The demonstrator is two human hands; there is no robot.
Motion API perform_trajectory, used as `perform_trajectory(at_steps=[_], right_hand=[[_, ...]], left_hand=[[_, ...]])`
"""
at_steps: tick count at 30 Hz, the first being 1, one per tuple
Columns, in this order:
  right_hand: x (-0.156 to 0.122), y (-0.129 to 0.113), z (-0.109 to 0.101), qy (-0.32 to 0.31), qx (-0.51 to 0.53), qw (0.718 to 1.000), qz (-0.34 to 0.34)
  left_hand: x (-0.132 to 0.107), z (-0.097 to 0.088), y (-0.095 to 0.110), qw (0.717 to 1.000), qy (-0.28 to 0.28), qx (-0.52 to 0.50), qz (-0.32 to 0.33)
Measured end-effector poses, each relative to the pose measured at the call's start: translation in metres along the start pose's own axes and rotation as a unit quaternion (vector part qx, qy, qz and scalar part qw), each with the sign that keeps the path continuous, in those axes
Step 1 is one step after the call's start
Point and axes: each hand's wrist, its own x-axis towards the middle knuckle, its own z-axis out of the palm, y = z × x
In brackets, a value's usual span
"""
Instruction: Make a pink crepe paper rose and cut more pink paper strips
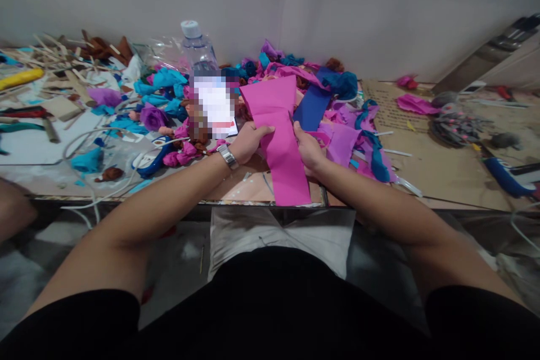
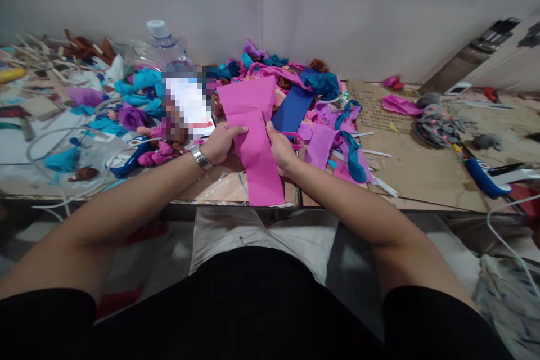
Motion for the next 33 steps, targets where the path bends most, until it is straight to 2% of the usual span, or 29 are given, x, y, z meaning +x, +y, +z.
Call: perform_trajectory(at_steps=[3, 6, 16, 33], right_hand=[[-0.0011, -0.0016, 0.001, -0.008, 0.065, 0.997, 0.044], [-0.0021, -0.0016, 0.0018, -0.003, 0.08, 0.995, 0.058], [-0.0021, 0.0067, 0.0008, -0.01, 0.068, 0.997, 0.032], [-0.004, 0.0027, 0.0022, -0.009, 0.065, 0.998, 0.014]], left_hand=[[-0.0002, 0.0003, 0.0007, 1.0, 0.004, 0.002, -0.004], [0.0012, -0.0001, -0.0005, 1.0, 0.006, -0.003, 0.006], [0.0036, -0.0017, -0.004, 1.0, 0.006, -0.002, 0.017], [0.0013, 0.0, -0.0006, 1.0, -0.001, -0.022, 0.01]])
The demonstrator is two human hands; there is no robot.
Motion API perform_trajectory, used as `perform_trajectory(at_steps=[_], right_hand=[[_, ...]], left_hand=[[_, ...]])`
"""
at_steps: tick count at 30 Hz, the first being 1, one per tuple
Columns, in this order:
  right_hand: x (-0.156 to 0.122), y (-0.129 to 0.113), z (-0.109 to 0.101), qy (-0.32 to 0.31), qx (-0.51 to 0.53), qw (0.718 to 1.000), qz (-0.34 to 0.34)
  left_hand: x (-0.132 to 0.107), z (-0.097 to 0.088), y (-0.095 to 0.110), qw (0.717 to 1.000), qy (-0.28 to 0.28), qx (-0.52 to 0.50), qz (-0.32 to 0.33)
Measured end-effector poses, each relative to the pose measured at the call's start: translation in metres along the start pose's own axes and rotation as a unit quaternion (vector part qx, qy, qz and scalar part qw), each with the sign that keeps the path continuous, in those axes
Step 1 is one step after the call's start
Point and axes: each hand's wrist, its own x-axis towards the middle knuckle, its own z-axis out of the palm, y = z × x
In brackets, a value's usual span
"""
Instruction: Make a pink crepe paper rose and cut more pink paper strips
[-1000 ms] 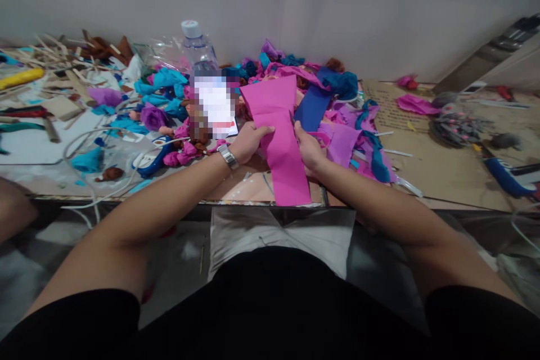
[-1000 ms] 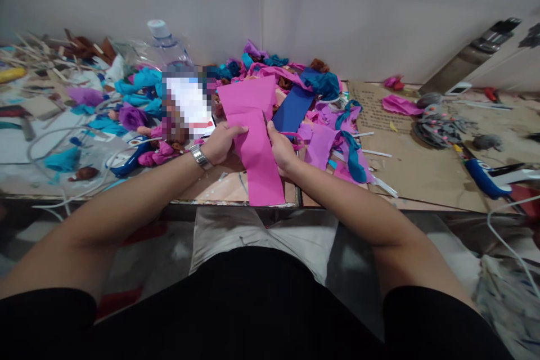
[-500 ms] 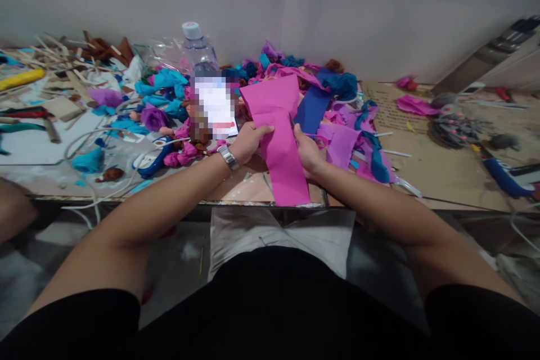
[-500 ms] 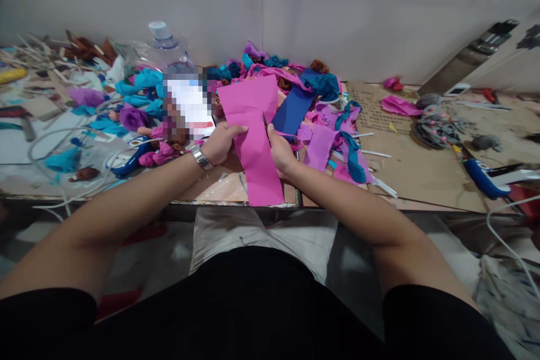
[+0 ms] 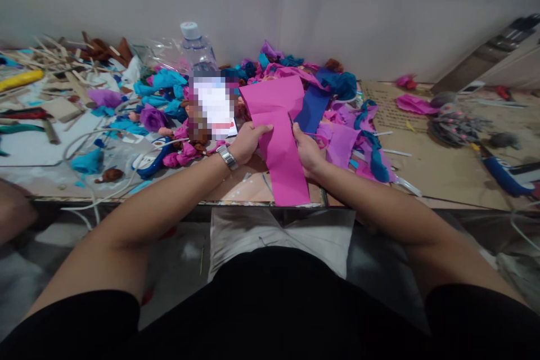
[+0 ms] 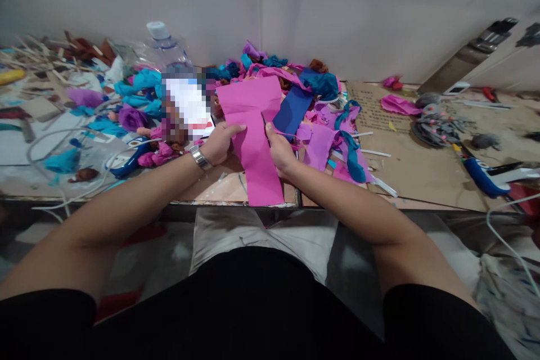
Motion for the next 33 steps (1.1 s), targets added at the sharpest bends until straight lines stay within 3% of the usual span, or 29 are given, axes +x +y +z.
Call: perform_trajectory(at_steps=[6, 33], right_hand=[[0.0002, 0.0003, -0.0005, -0.01, 0.017, 0.999, 0.027], [0.0051, 0.0041, -0.0051, 0.015, -0.043, 0.999, -0.027]], left_hand=[[0.0037, -0.0004, 0.0049, 1.0, 0.017, -0.007, 0.004], [0.0006, 0.0013, 0.0034, 1.0, 0.007, -0.007, 0.003]])
